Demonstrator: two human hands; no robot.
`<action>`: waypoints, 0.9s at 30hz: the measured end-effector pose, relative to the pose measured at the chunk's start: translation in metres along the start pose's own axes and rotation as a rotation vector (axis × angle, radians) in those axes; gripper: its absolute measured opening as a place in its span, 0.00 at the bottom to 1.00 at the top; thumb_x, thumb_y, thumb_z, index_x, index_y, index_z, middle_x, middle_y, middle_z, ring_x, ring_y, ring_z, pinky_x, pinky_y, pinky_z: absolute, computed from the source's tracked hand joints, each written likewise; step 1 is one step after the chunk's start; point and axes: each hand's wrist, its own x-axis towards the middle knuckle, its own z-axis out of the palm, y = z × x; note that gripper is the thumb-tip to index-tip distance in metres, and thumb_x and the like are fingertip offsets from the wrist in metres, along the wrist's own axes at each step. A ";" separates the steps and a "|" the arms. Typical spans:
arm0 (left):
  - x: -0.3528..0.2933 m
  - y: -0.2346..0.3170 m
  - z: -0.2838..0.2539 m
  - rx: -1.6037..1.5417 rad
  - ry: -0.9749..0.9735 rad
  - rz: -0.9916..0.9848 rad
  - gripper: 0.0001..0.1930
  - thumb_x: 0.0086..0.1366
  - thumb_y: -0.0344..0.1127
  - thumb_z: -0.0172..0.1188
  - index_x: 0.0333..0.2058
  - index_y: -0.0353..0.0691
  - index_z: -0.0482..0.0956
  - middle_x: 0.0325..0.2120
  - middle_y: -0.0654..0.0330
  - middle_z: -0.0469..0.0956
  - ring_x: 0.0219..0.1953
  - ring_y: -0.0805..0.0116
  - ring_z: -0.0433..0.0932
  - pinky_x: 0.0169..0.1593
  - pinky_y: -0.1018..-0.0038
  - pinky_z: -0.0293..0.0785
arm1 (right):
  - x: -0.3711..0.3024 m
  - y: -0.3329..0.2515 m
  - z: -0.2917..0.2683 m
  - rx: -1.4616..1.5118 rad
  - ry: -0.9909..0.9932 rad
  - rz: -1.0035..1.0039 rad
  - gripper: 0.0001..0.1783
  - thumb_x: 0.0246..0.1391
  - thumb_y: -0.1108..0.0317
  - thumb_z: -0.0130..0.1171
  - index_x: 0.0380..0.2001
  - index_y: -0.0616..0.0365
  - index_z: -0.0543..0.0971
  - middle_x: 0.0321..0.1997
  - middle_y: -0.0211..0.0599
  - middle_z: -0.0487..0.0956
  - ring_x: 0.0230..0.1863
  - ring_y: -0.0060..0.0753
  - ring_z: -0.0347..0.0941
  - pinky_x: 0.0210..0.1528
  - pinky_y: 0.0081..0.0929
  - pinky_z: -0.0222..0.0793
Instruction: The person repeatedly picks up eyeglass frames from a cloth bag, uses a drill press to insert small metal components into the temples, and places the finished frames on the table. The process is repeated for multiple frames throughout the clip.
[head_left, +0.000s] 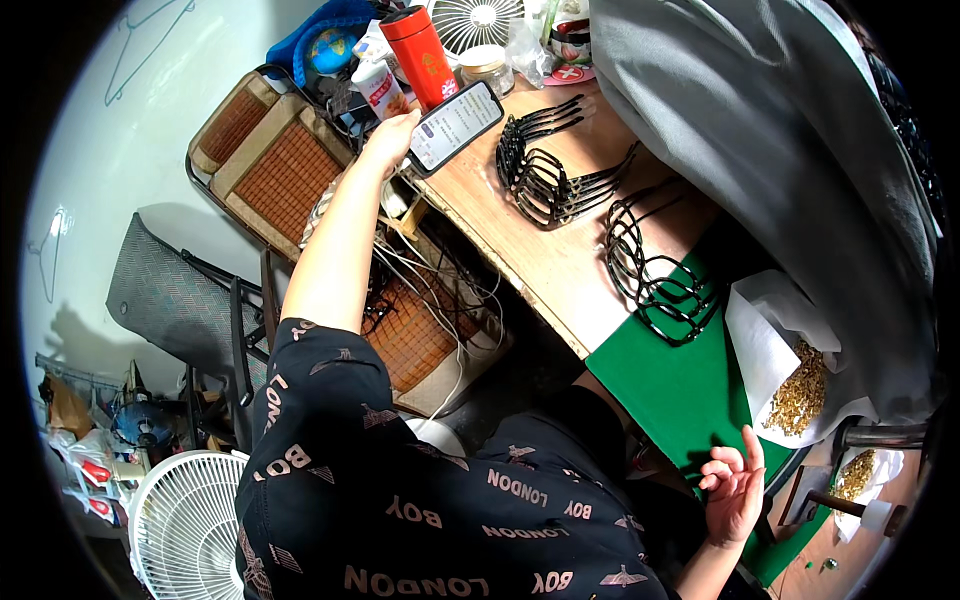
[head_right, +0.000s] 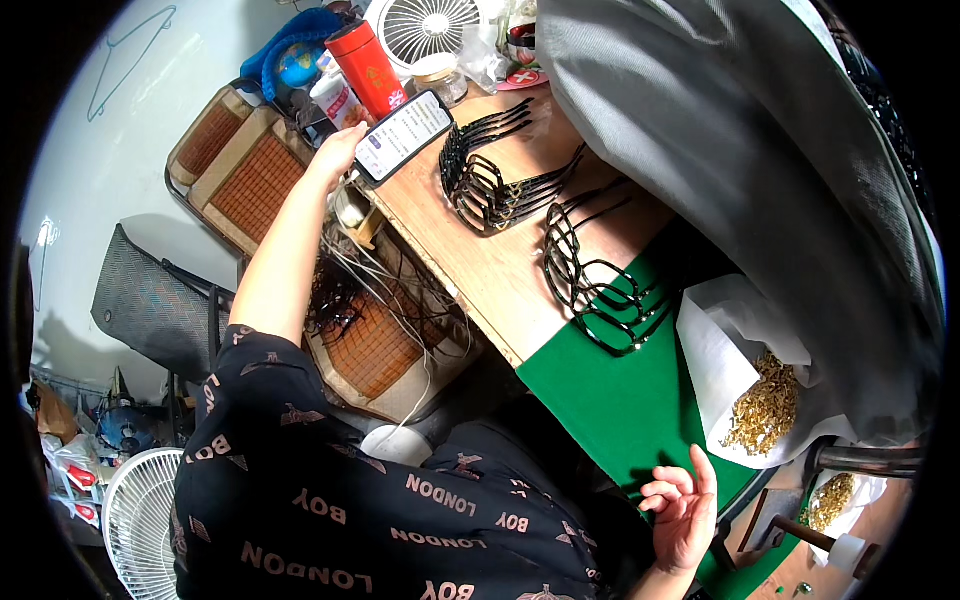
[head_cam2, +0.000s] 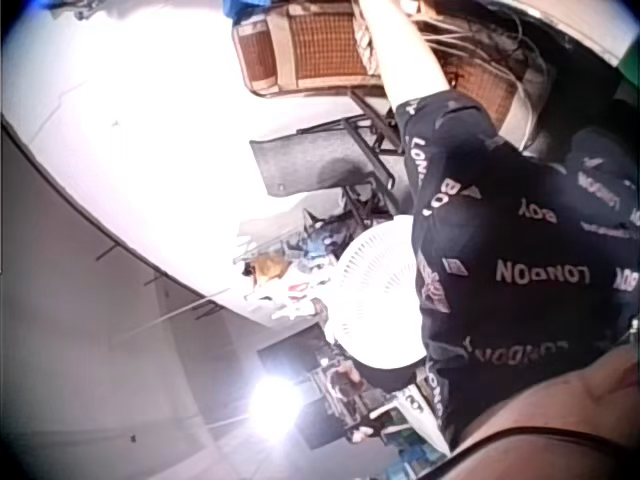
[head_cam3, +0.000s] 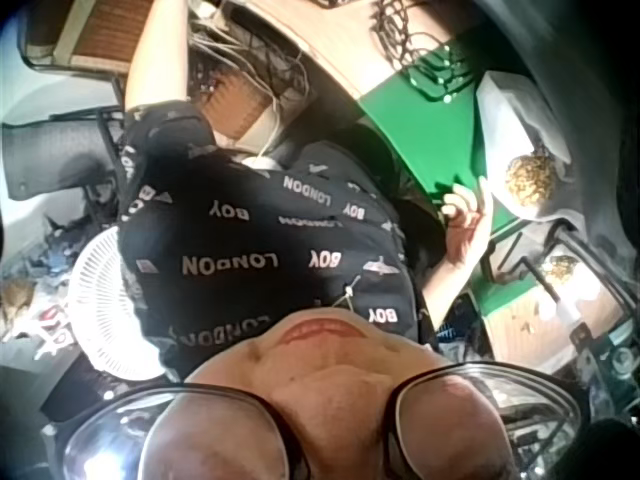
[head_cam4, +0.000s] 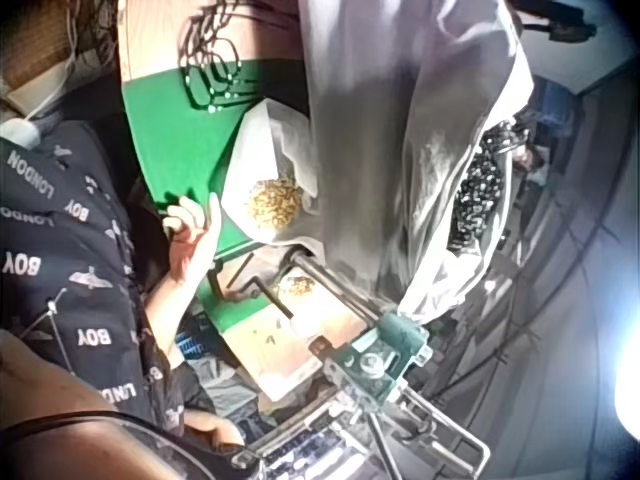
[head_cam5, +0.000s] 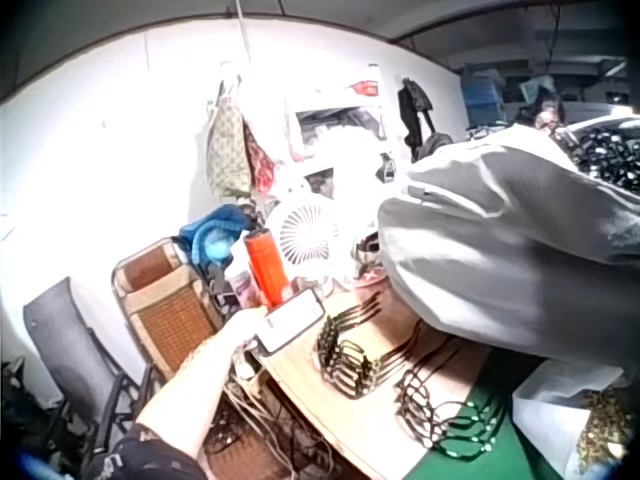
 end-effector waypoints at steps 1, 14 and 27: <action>-0.002 0.001 0.001 0.002 0.010 0.028 0.20 0.65 0.45 0.47 0.42 0.33 0.76 0.35 0.59 0.79 0.37 0.72 0.75 0.44 0.76 0.68 | 0.000 0.000 0.000 -0.003 0.004 -0.001 0.35 0.60 0.48 0.39 0.60 0.64 0.51 0.44 0.54 0.73 0.37 0.38 0.75 0.34 0.28 0.75; -0.002 -0.005 0.007 0.150 0.039 0.120 0.17 0.55 0.33 0.60 0.44 0.34 0.74 0.35 0.60 0.77 0.36 0.75 0.75 0.42 0.79 0.69 | 0.000 0.001 -0.002 -0.023 0.009 -0.009 0.34 0.61 0.49 0.40 0.59 0.66 0.53 0.44 0.54 0.73 0.37 0.37 0.75 0.33 0.26 0.75; -0.004 0.000 0.001 -0.110 0.265 0.116 0.16 0.62 0.44 0.54 0.39 0.36 0.76 0.33 0.62 0.77 0.36 0.75 0.73 0.43 0.80 0.66 | 0.002 0.007 -0.005 0.013 -0.003 -0.008 0.34 0.60 0.49 0.41 0.59 0.65 0.54 0.44 0.54 0.73 0.37 0.37 0.75 0.33 0.26 0.75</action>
